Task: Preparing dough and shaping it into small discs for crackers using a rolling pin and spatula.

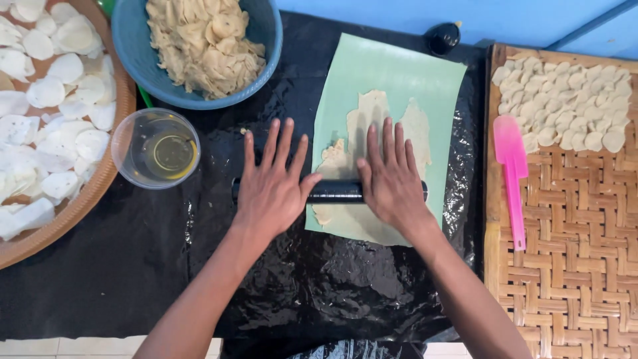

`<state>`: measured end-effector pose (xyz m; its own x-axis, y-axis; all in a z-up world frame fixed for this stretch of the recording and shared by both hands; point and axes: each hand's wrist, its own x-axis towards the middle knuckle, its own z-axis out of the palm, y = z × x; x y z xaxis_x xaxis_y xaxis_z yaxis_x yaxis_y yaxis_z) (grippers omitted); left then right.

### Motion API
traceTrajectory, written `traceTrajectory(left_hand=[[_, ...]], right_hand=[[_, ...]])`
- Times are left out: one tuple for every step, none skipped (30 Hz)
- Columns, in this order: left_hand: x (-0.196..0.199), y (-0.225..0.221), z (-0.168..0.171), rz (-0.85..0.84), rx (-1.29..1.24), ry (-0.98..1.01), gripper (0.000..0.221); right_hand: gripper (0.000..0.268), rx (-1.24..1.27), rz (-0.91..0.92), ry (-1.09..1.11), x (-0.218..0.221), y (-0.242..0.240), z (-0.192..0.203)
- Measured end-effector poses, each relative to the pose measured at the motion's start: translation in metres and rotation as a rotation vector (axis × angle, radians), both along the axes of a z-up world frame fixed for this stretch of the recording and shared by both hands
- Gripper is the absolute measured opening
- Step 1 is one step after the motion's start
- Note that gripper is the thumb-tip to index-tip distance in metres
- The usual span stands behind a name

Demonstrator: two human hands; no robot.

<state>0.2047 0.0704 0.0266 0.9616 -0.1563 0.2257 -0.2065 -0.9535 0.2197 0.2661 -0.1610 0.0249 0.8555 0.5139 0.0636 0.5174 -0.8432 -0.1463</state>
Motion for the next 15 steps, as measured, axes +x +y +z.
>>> traceTrajectory(left_hand=[[0.004, 0.002, 0.003, 0.002, 0.001, -0.008, 0.066], [0.006, 0.003, 0.006, 0.006, 0.026, -0.037, 0.067], [0.009, 0.004, 0.009, 0.010, 0.052, -0.066, 0.067], [0.003, 0.006, 0.011, 0.013, 0.051, -0.073, 0.067], [-0.002, 0.008, 0.012, -0.022, 0.022, -0.060, 0.065], [-0.007, 0.012, 0.014, -0.063, -0.001, -0.044, 0.064], [-0.010, 0.014, 0.016, -0.066, 0.004, -0.048, 0.064], [-0.014, 0.018, 0.017, -0.128, -0.044, -0.029, 0.059], [-0.019, 0.022, 0.017, -0.191, -0.091, -0.009, 0.056], [-0.021, 0.022, 0.018, -0.188, -0.088, -0.008, 0.056], [-0.023, 0.023, 0.019, -0.215, -0.064, -0.034, 0.053], [-0.023, 0.022, 0.020, -0.244, -0.044, -0.061, 0.051], [-0.025, 0.021, 0.024, -0.243, -0.045, -0.062, 0.051], [-0.027, 0.018, 0.028, -0.261, -0.031, -0.087, 0.050], [-0.028, 0.016, 0.032, -0.280, -0.016, -0.112, 0.049]], right_hand=[[0.063, 0.001, 0.002, -0.008, 0.006, 0.002, -0.001], [0.064, 0.052, -0.015, 0.002, 0.011, 0.002, -0.003], [0.065, 0.103, -0.031, 0.011, 0.016, 0.003, -0.005], [0.065, 0.102, -0.028, 0.005, 0.017, 0.004, -0.003], [0.063, 0.167, -0.085, -0.021, 0.019, 0.004, -0.002], [0.060, 0.238, -0.147, -0.044, 0.019, 0.006, -0.001], [0.060, 0.243, -0.148, -0.048, 0.018, 0.006, 0.003], [0.058, 0.291, -0.183, -0.045, 0.015, 0.008, 0.006], [0.056, 0.340, -0.217, -0.043, 0.012, 0.010, 0.009], [0.056, 0.343, -0.215, -0.040, 0.005, 0.010, 0.016], [0.055, 0.388, -0.214, -0.013, -0.001, 0.010, 0.024], [0.053, 0.429, -0.215, 0.011, -0.006, 0.009, 0.032], [0.053, 0.427, -0.214, 0.011, -0.011, 0.006, 0.037], [0.054, 0.403, -0.205, 0.013, -0.018, 0.002, 0.043], [0.054, 0.379, -0.195, 0.014, -0.024, -0.002, 0.048]])
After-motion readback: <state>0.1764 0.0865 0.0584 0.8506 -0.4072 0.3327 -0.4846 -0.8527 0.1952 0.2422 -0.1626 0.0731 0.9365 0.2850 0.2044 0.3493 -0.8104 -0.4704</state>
